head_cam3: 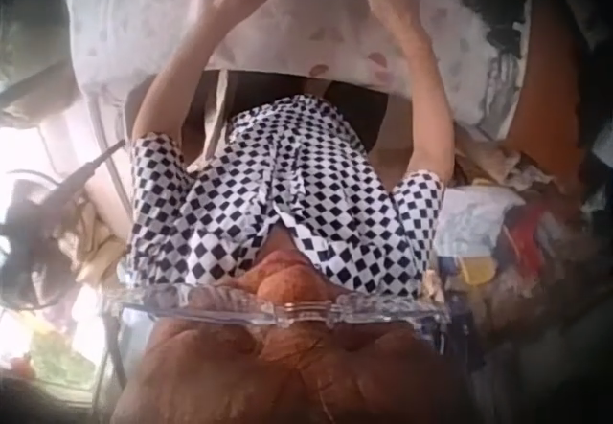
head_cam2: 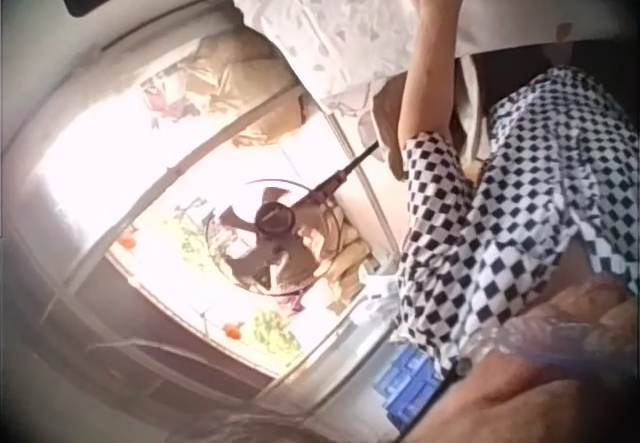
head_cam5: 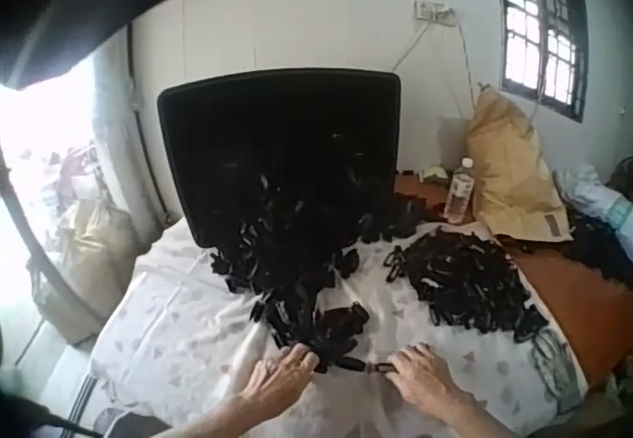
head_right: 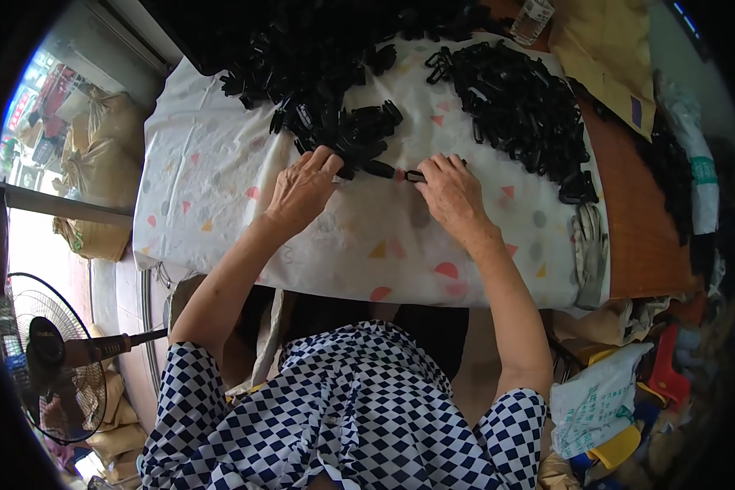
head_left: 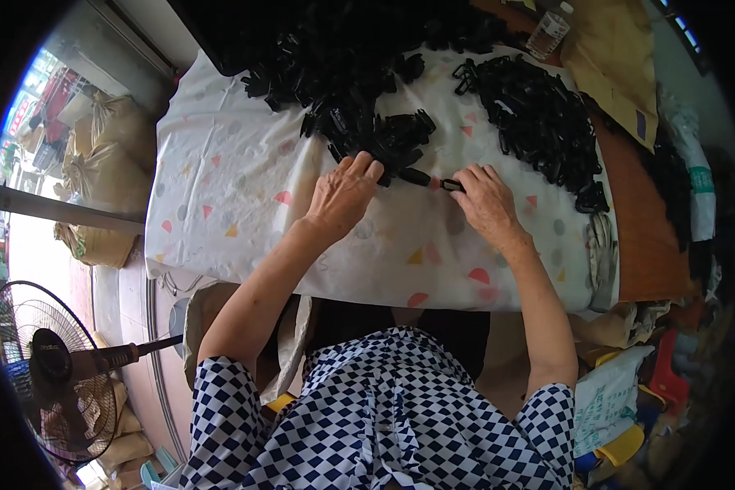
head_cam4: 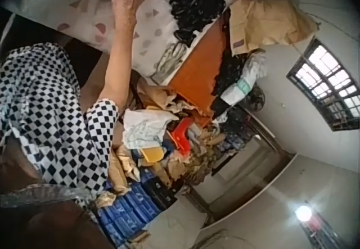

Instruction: Assembling plastic buckle components by hand on a workbench.

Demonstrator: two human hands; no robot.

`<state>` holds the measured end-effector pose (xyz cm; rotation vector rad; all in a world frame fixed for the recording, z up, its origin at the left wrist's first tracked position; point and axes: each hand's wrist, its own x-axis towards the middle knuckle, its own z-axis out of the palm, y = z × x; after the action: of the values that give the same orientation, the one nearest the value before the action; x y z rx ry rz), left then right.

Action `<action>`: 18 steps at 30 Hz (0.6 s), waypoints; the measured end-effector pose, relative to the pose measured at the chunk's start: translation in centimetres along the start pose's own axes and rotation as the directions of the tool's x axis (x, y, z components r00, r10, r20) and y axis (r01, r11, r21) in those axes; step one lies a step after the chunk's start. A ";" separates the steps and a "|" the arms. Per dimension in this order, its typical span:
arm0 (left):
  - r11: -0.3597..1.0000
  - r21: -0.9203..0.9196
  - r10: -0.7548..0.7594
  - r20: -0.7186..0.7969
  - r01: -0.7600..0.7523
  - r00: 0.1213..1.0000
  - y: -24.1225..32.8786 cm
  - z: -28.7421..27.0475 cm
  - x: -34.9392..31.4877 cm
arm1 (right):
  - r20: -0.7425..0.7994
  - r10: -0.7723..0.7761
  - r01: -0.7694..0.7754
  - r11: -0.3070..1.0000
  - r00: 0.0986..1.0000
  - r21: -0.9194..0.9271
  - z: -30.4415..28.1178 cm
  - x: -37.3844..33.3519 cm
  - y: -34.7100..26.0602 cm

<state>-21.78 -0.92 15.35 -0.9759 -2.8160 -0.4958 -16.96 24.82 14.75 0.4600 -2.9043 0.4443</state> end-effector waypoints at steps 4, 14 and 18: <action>0.999 -0.040 -0.003 0.089 0.006 0.996 -0.7 0.1 -0.2 | 0.352 0.279 -0.405 0.165 0.893 0.899 -0.4 -0.4 -2.7; 0.736 -0.664 -0.125 0.057 0.131 0.991 0.8 0.8 -4.2 | 0.506 0.132 -0.472 -0.222 0.853 0.853 1.0 -2.0 -6.9; 0.568 -0.813 -0.203 0.008 0.125 0.979 2.3 0.8 -5.5 | 0.526 0.093 -0.503 -0.197 0.845 0.842 0.7 -2.0 -7.2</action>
<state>-16.08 -2.10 13.98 -0.7203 -2.5490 -1.9323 -12.82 18.61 15.57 -0.2107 -2.0093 2.9942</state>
